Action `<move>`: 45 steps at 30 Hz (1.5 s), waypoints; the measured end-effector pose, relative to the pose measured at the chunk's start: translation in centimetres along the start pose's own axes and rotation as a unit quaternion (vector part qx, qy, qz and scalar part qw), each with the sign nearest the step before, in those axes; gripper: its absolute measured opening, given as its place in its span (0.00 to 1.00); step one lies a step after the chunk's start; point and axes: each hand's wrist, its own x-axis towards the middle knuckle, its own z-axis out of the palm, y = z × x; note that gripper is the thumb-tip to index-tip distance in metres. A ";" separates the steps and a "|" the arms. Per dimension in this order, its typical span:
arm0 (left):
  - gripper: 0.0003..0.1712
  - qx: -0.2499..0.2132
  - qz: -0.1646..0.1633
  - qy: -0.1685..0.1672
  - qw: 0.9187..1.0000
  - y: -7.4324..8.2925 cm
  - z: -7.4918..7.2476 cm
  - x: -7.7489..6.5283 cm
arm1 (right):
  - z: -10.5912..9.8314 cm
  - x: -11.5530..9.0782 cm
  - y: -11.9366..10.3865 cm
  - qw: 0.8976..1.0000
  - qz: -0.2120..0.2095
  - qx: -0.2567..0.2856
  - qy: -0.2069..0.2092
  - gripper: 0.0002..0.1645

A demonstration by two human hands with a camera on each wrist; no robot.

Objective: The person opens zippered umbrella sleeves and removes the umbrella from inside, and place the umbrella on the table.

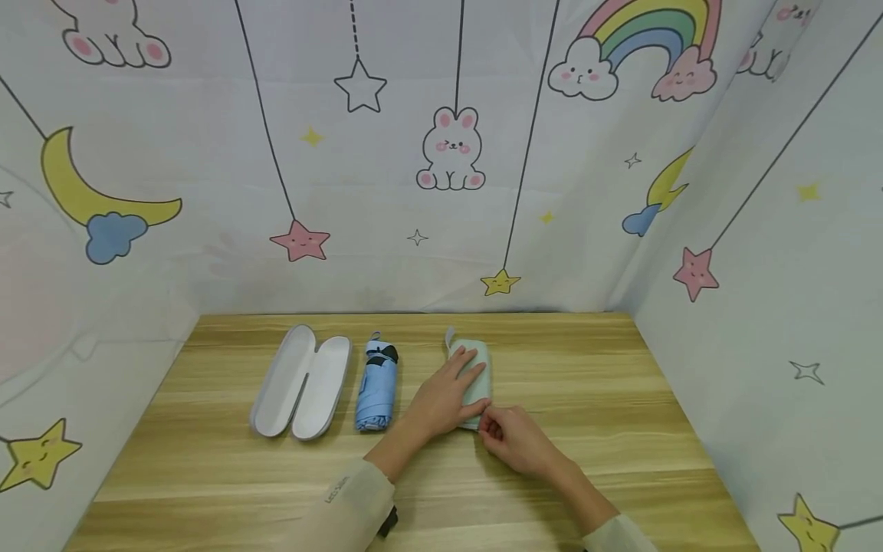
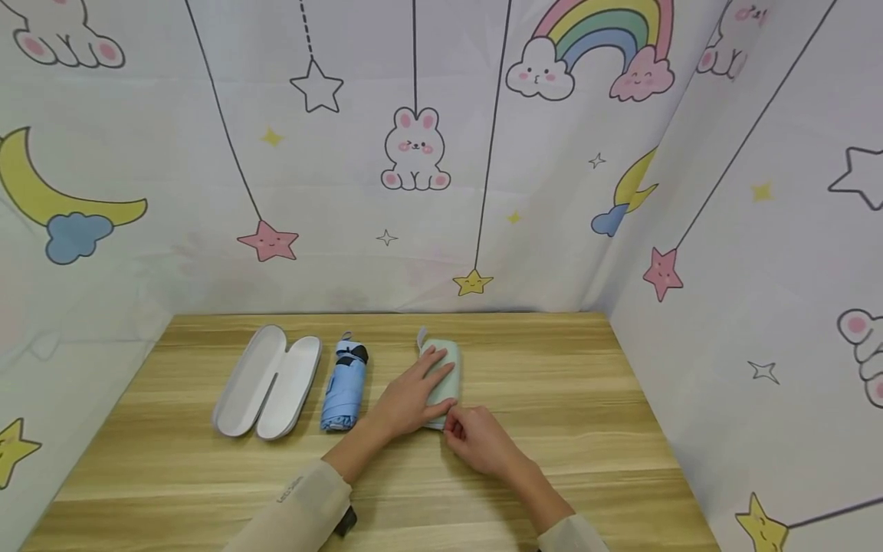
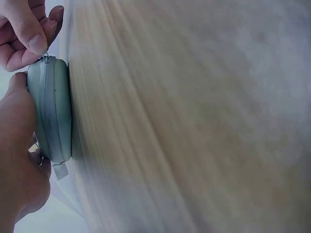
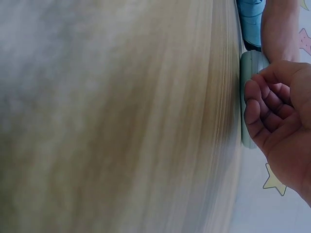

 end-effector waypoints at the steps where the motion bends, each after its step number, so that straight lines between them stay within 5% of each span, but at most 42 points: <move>1: 0.41 0.003 -0.001 0.001 1.000 0.0 0.0 0.0 | 0.0 0.0 0.0 1.000 0.000 0.000 0.000 0.09; 10: 0.40 0.052 0.000 -0.008 0.999 0.5 -0.3 0.5 | -0.3 -0.1 0.4 1.000 0.004 0.005 -0.007 0.08; 33: 0.35 0.086 0.005 -0.035 0.996 -0.8 -1.1 1.7 | -2.4 -1.7 2.2 1.000 0.010 0.002 -0.017 0.07; 45: 0.36 0.053 0.008 -0.042 0.998 -1.3 -2.3 1.0 | -4.3 -2.3 3.8 0.999 0.045 -0.027 -0.008 0.10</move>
